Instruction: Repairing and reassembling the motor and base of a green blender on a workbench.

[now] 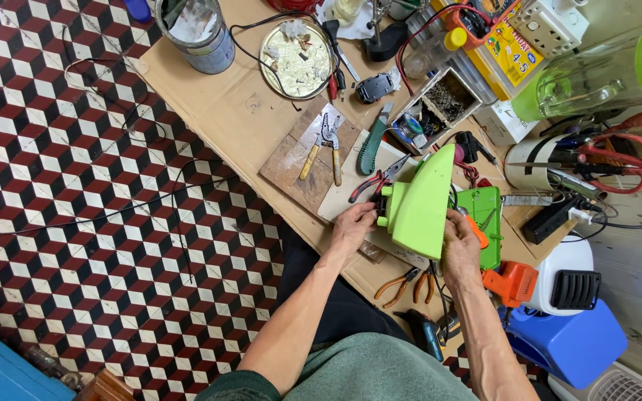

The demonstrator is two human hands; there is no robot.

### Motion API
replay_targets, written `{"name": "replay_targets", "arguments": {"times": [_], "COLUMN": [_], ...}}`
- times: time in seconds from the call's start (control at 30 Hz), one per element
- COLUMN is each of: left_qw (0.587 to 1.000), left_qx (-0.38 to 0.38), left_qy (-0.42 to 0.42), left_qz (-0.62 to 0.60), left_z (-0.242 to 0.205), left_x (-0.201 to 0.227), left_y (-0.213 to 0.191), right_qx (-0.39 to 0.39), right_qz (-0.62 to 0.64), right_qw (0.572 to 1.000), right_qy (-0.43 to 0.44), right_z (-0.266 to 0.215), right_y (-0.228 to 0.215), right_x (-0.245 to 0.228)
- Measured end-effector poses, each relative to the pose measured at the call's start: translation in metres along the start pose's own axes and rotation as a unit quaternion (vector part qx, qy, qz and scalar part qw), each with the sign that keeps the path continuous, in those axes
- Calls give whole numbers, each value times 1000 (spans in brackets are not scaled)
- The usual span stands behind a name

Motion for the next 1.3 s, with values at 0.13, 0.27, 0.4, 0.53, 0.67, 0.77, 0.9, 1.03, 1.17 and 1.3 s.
{"name": "replay_targets", "arguments": {"times": [0.13, 0.27, 0.4, 0.53, 0.67, 0.77, 0.9, 1.03, 1.17, 1.3], "left_qw": [1000, 1000, 1000, 1000, 1000, 1000, 998, 998, 998, 996], "left_qx": [-4, -6, 0, -2, -11, -17, -18, -17, 1, 10], "left_qy": [4, 16, 14, 5, -6, -19, -51, -50, -61, -84], "left_qz": [-7, -22, -20, -8, -5, -16, -32, -42, -34, -36], "left_z": [4, 6, 3, 4, 0, -5, -6, -3, -8, -11], "left_x": [-8, -13, -9, -9, -3, 7, 13, 9, 22, 34], "left_y": [-1, -2, -1, -3, -5, -5, -5, -4, 1, 7], "right_qx": [-2, 0, 1, 6, 7, 12, 14, 10, 14, 25], "right_qz": [-4, -15, -17, -21, -19, -14, -11, -10, -18, -42], "right_qw": [1000, 1000, 1000, 1000, 1000, 1000, 1000, 1000, 1000, 999], "right_qy": [-6, -5, -6, -7, -7, 4, 7, 0, 4, 9], "right_z": [3, 4, 4, 3, 0, -3, -2, 0, 2, 0], "right_y": [-3, -7, -6, -4, -1, 4, 2, 0, -1, 1], "right_x": [4, 8, 7, 5, 1, -4, -2, 1, 3, -3]}}
Point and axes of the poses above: each hand's wrist, its own z-axis towards the middle knuckle, its own y-axis out of the palm, x = y × z, the point moved 1 cm from there along z, towards the middle knuckle, and after that the axes turned 10 degrees about -x, right-handed, at the moved point
